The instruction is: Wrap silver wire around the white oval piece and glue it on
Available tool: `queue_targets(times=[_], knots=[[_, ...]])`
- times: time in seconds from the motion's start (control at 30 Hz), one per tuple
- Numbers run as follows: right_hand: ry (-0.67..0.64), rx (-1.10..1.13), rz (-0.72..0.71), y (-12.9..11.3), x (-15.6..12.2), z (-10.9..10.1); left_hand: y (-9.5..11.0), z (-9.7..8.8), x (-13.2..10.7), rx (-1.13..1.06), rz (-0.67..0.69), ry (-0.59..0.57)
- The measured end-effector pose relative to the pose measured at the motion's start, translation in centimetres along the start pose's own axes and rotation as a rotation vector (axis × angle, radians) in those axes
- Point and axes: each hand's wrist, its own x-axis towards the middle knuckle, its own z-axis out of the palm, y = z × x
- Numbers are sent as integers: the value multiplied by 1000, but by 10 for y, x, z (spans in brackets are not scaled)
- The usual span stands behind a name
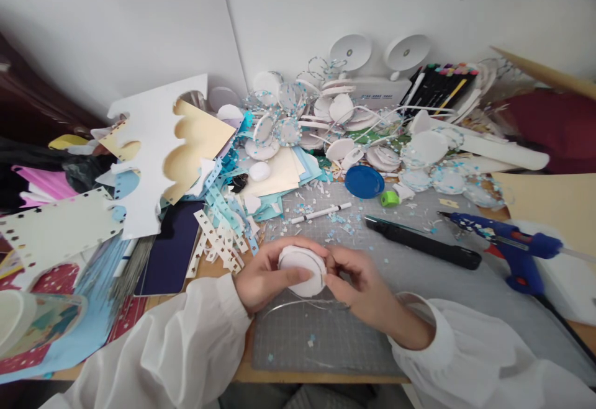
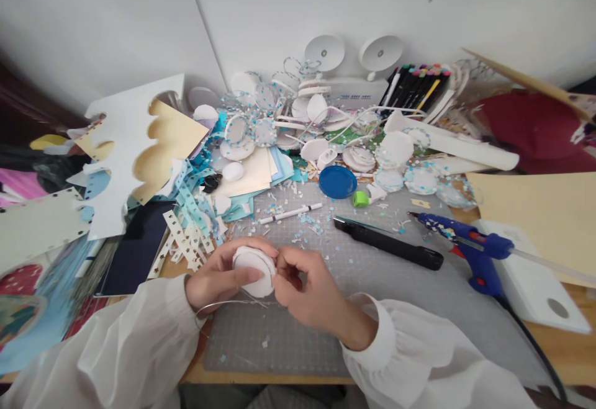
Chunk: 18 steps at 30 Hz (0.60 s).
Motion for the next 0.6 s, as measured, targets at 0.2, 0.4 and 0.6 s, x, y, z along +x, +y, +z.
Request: queue_targets(times=[0.2, 0.4, 0.6], knots=[[10, -6, 48, 0, 0, 1, 0, 0, 0, 16, -1, 6], [-36, 168, 69, 5, 0, -4, 0, 2, 1, -72, -43, 79], [25, 275, 104, 3, 1, -4, 1, 0, 8, -145, -48, 299]])
